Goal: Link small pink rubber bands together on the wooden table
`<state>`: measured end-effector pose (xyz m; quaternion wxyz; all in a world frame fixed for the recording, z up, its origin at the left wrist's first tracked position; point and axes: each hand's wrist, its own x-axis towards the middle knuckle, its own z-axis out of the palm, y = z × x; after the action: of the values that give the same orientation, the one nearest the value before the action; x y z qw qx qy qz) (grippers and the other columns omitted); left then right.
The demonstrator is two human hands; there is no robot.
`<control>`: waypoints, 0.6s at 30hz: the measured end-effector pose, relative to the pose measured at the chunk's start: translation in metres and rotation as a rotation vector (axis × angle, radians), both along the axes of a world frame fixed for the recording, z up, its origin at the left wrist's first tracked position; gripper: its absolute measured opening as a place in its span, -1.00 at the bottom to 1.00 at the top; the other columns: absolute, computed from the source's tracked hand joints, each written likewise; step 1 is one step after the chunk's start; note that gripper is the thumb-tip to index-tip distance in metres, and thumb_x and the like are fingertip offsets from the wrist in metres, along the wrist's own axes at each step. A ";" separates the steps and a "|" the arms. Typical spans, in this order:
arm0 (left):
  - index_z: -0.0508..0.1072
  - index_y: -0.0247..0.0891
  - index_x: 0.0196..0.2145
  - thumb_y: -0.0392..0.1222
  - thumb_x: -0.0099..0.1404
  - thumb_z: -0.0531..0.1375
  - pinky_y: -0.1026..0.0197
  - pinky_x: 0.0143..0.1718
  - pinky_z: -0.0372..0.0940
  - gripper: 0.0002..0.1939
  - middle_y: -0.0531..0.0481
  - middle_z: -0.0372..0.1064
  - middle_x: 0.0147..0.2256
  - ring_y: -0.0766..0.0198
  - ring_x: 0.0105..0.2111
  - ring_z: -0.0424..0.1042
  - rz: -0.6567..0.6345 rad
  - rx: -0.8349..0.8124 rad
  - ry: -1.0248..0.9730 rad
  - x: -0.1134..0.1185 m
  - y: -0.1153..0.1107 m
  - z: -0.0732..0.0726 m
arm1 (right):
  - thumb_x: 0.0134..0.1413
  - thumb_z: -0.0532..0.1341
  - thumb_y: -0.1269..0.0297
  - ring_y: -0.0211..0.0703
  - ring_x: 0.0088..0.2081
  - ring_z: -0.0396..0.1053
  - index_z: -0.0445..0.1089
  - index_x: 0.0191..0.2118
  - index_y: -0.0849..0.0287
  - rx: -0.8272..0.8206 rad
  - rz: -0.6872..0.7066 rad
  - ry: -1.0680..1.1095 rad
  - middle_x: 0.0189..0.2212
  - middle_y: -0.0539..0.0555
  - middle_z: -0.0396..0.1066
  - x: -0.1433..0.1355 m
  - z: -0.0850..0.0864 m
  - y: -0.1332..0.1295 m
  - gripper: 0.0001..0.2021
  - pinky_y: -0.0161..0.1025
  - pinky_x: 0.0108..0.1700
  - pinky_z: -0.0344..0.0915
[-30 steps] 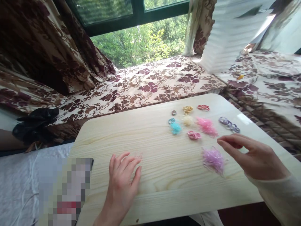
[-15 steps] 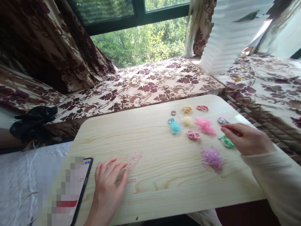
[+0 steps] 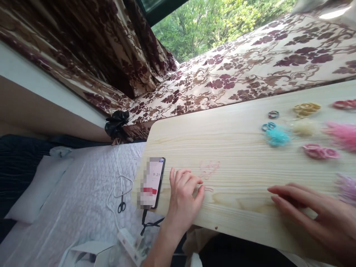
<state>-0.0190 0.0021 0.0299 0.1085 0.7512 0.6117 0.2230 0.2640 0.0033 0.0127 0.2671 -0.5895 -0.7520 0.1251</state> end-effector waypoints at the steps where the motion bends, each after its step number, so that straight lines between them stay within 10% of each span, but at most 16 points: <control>1: 0.45 -0.16 -0.35 -0.38 0.27 0.19 -0.29 0.29 -0.10 -0.87 0.07 0.47 -0.33 0.12 -0.02 0.38 -0.018 -0.009 0.004 0.001 0.000 0.001 | 0.23 0.01 -0.11 -0.26 -0.51 0.50 0.53 -0.38 -0.05 0.023 0.080 0.027 -0.48 -0.05 0.55 -0.005 0.002 0.003 -0.57 -0.42 -0.53 0.39; 18: 0.37 -0.23 -0.45 -0.46 0.21 0.14 -0.40 0.29 -0.13 -0.83 0.05 0.42 -0.35 0.16 -0.12 0.38 -0.142 -0.058 0.250 0.007 0.009 0.006 | 0.29 0.04 0.15 -0.29 -0.57 0.47 0.48 -0.36 0.00 0.086 0.187 -0.027 -0.48 -0.06 0.54 -0.008 -0.001 0.006 -0.69 -0.38 -0.60 0.31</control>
<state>-0.0119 0.0107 0.0361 0.0686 0.8110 0.5721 0.1015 0.2560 0.0098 0.0121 0.2691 -0.5063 -0.8120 0.1089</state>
